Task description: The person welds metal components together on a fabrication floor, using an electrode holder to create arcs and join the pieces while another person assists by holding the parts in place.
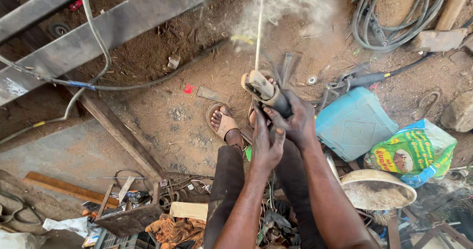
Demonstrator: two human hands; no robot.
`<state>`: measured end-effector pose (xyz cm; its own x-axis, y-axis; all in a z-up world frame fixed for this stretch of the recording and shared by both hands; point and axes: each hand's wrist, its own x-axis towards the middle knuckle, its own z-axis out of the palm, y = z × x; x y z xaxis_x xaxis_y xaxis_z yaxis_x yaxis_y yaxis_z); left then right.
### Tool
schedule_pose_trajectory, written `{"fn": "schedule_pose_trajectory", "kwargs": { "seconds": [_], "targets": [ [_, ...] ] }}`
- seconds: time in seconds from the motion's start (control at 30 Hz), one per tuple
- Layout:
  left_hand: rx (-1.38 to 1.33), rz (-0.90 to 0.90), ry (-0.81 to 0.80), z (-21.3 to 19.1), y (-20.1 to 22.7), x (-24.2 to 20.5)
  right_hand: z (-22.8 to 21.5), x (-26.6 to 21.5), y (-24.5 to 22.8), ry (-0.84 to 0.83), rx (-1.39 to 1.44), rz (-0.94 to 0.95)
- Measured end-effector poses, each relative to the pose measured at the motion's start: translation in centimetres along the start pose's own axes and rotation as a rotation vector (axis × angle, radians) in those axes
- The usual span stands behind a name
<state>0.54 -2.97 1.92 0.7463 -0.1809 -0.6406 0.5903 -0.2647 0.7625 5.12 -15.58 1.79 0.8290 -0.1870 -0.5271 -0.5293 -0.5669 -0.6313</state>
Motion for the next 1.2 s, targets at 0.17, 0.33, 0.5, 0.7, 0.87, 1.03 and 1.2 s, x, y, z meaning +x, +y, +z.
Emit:
{"fn": "schedule_pose_trajectory", "kwargs": {
  "seconds": [0.17,0.33,0.5,0.7,0.87,1.03,1.2],
  "targets": [
    [-0.112,-0.134,-0.044,-0.2,0.8,0.6,-0.5,0.7,-0.8,-0.020,-0.106,-0.066],
    [-0.218,-0.124,-0.067,0.0,0.7,1.3,-0.7,1.5,-1.1,-0.044,-0.157,-0.049],
    [-0.325,-0.186,-0.125,0.4,0.2,2.0,-0.6,2.0,-1.1,-0.049,-0.170,-0.027],
    [-0.195,-0.201,-0.149,0.5,-0.4,1.6,-0.6,2.1,-0.5,-0.056,-0.202,-0.002],
    [-0.141,-0.130,-0.137,0.9,-1.4,1.4,-0.7,2.2,0.6,-0.022,-0.156,-0.099],
    [-0.081,-0.099,-0.131,1.0,-1.7,1.4,-0.8,2.3,1.0,-0.022,-0.127,-0.122],
    [-0.069,-0.129,-0.118,1.1,-1.7,1.2,-0.8,3.0,2.5,-0.062,-0.238,-0.156]
  ]
}}
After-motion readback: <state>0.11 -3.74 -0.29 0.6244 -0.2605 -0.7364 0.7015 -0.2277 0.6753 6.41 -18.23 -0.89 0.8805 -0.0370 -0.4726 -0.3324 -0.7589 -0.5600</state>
